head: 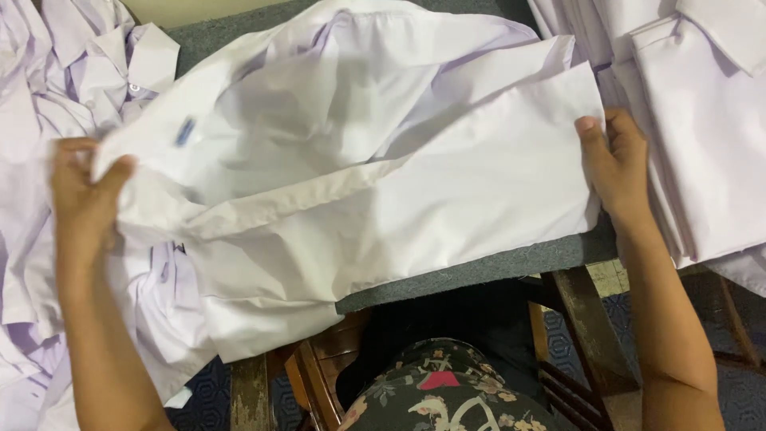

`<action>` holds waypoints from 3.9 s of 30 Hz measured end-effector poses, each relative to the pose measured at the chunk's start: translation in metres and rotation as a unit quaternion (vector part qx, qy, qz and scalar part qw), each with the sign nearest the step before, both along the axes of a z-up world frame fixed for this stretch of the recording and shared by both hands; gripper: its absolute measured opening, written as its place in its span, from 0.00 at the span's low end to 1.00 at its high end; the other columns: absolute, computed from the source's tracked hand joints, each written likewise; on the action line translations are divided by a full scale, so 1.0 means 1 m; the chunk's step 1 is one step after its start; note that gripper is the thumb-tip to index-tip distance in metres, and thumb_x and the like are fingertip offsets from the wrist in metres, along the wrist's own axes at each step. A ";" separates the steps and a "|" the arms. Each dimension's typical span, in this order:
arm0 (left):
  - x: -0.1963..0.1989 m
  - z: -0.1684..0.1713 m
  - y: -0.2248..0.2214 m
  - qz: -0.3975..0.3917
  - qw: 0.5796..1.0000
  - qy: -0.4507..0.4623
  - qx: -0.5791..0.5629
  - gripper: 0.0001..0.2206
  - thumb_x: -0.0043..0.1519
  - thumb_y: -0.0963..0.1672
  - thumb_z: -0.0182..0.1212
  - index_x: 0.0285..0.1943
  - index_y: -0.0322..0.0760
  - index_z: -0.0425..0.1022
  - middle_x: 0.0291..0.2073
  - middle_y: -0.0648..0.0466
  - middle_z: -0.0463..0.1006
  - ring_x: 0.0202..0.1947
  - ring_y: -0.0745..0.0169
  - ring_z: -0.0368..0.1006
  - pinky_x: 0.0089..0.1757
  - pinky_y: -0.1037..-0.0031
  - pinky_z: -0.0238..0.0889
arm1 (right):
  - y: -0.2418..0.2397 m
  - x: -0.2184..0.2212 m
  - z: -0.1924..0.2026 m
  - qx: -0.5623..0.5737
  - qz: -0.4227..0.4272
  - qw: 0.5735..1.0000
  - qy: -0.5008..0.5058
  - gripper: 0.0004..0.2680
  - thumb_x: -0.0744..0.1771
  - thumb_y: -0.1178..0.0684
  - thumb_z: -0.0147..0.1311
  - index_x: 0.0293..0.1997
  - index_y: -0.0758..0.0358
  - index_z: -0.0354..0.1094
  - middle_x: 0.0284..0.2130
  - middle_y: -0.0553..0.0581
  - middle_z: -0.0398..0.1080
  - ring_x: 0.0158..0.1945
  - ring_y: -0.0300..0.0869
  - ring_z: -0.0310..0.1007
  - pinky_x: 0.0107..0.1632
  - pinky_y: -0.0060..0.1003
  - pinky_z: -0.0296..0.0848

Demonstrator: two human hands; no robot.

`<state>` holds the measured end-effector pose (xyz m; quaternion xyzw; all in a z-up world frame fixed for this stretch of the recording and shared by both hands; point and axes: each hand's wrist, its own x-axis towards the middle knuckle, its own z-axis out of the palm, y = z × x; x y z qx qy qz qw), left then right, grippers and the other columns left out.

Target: Trimming loose threads from a white shirt with scissors and folding it neatly.

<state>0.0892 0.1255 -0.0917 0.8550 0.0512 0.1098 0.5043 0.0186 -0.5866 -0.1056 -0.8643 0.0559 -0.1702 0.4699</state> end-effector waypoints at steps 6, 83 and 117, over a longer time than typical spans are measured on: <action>-0.027 0.066 -0.024 0.014 0.951 -0.116 0.285 0.23 0.59 0.32 0.49 0.62 0.34 0.78 0.39 0.50 0.67 0.34 0.54 0.58 0.38 0.62 0.53 | -0.013 -0.004 -0.018 -0.066 0.037 0.996 0.041 0.08 0.77 0.50 0.51 0.55 0.65 0.66 0.32 0.47 0.58 0.37 0.34 0.53 0.38 0.33 0.53; 0.115 0.035 -0.061 0.028 0.907 -0.383 0.174 0.23 0.74 0.53 0.56 0.41 0.29 0.56 0.30 0.51 0.55 0.29 0.57 0.51 0.33 0.62 0.45 | 0.058 0.205 0.090 0.040 0.327 0.941 0.079 0.08 0.71 0.63 0.52 0.45 0.55 0.55 0.50 0.57 0.64 0.48 0.43 0.64 0.46 0.34 0.65; 0.055 0.049 -0.043 -0.170 0.954 -0.214 0.126 0.14 0.48 0.30 0.48 0.23 0.36 0.51 0.21 0.56 0.52 0.28 0.63 0.47 0.35 0.70 0.36 | 0.086 0.134 0.142 -0.417 0.077 0.798 -0.429 0.25 0.62 0.81 0.41 0.66 0.80 0.70 0.54 0.76 0.71 0.53 0.67 0.68 0.52 0.54 0.65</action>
